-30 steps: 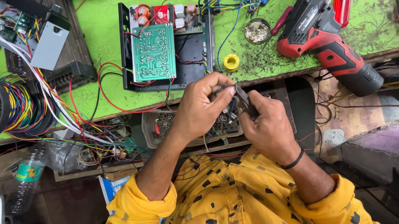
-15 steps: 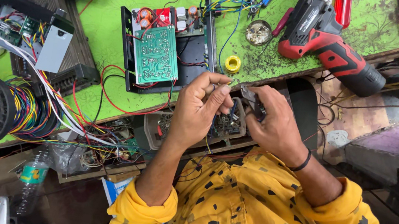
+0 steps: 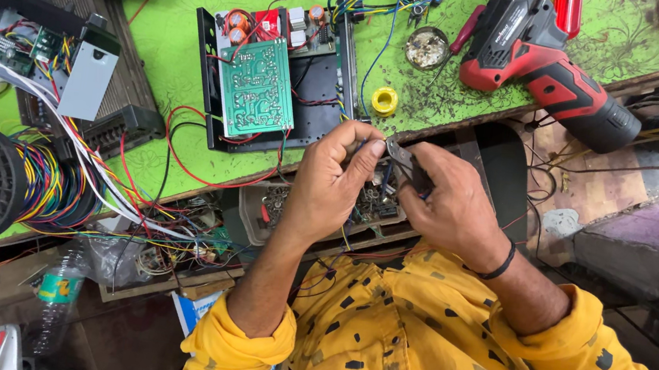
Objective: The person solders wires to a green circuit board using a soldering iron and solder wire. They repeatedly heat the joints and apply solder, then trim excess wire with pliers. The person flips the board to inspect both sides and continues soldering multiple connection points.
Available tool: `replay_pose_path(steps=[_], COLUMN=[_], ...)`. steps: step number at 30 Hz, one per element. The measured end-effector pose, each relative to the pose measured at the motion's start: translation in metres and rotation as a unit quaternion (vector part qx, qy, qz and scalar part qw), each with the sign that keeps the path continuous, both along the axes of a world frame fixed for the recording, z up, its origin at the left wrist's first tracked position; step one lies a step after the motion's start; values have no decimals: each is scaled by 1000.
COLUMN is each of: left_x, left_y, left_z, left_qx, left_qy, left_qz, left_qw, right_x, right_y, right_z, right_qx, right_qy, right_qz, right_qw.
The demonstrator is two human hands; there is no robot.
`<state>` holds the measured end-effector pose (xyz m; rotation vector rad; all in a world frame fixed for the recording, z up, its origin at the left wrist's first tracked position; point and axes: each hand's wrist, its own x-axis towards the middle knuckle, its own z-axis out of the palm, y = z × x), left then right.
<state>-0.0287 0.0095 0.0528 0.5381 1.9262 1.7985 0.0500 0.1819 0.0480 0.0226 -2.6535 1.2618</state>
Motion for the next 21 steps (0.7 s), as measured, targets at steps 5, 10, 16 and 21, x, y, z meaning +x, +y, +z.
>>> replay_pose_path(steps=[5, 10, 16, 21], left_x=[1, 3, -3, -9], left_y=[0, 1, 2, -1], left_z=[1, -2, -11, -10], left_qx=[-8, -31, 29, 26], left_qy=[18, 16, 30, 33], left_qz=[2, 14, 13, 65], left_qw=[1000, 999, 999, 997], right_x=[2, 1, 1, 1], right_y=[-2, -7, -6, 0], right_z=[-1, -3, -16, -33], right_qx=[-20, -36, -126, -583], right_qy=[7, -16, -87, -152], right_qz=[0, -30, 9, 54], right_qw=[1000, 999, 988, 797])
